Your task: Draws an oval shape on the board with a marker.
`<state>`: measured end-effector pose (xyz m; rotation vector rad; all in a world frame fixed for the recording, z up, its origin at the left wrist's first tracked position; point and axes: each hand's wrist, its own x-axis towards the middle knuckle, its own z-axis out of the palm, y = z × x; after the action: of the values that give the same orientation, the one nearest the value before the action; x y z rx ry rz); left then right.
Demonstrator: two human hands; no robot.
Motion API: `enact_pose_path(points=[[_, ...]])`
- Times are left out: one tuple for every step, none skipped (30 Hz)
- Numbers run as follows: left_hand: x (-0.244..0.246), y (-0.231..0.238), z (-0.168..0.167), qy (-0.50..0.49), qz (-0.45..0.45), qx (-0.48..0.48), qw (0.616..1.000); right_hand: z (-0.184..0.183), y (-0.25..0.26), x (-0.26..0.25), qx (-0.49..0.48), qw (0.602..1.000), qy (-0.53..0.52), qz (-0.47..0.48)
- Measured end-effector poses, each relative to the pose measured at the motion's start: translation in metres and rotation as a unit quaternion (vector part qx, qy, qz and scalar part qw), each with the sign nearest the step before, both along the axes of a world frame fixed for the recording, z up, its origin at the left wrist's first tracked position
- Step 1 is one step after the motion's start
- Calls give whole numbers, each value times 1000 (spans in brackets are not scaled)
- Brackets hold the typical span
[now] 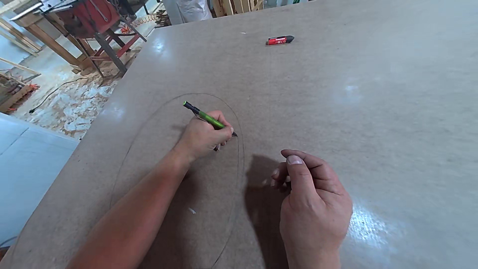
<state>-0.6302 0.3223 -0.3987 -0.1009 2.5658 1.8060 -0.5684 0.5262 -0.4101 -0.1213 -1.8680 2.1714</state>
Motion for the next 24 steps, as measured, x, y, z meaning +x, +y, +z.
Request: enact_pose_path(points=[[0,0,0,0,5,1,1000,0,0,0,0,1000,-1,0],[-1,0,-1,2,9,5,1000,0,0,0,0,1000,-1,0],[-1,0,-1,4,10,12,1000,0,0,0,-2,1000,1,1],[-2,-2,-2,10,9,24,1000,0,0,0,-2,1000,3,1],[-4,-3,-4,18,11,37,999,0,0,-1,-1,1000,4,1],[-7,-5,-5,26,13,44,999,0,0,-1,-2,1000,5,0],[-11,-6,-6,32,13,40,999,0,0,-1,-3,1000,6,-1],[-14,-7,-6,35,11,33,999,0,-1,-1,-3,1000,7,-2],[-15,-8,-5,37,-1,27,999,0,-1,-1,-3,1000,7,-2],[-14,-10,-5,38,-21,23,999,0,-1,-2,-4,1000,5,-2],[-12,-12,-5,38,-44,22,998,0,-1,-2,-5,1000,4,-3],[-10,-13,-5,36,-67,25,997,0,-1,-1,-7,1000,4,-3],[-8,-13,-5,35,-82,31,996,1,-1,-1,-9,1000,5,-3],[-8,-12,-5,32,-89,31,995,1,-1,-1,-9,1000,5,-2],[-8,-12,-5,28,-87,29,995,1,-1,-1,-9,1000,4,-3],[-8,-12,-4,25,-82,25,996,1,-1,-1,-9,1000,3,-1],[-9,-12,-4,24,-80,23,996,1,-1,-1,-10,1000,3,0],[-9,-12,-5,25,-79,25,996,1,-1,-2,-11,1000,4,0],[-10,-12,-5,26,-78,25,996,1,-1,-2,-10,1000,4,-1],[-10,-11,-5,25,-72,21,997,1,-1,-2,-11,1000,3,-1],[-10,-10,-4,23,-61,15,998,2,-2,-2,-12,1000,2,-1],[-10,-9,-4,20,-49,12,999,2,-2,-2,-14,1000,3,0],[-10,-8,-3,17,-39,9,999,1,-2,-2,-16,1000,5,1],[-10,-7,-3,16,-30,6,999,1,-2,-2,-17,1000,7,1]])
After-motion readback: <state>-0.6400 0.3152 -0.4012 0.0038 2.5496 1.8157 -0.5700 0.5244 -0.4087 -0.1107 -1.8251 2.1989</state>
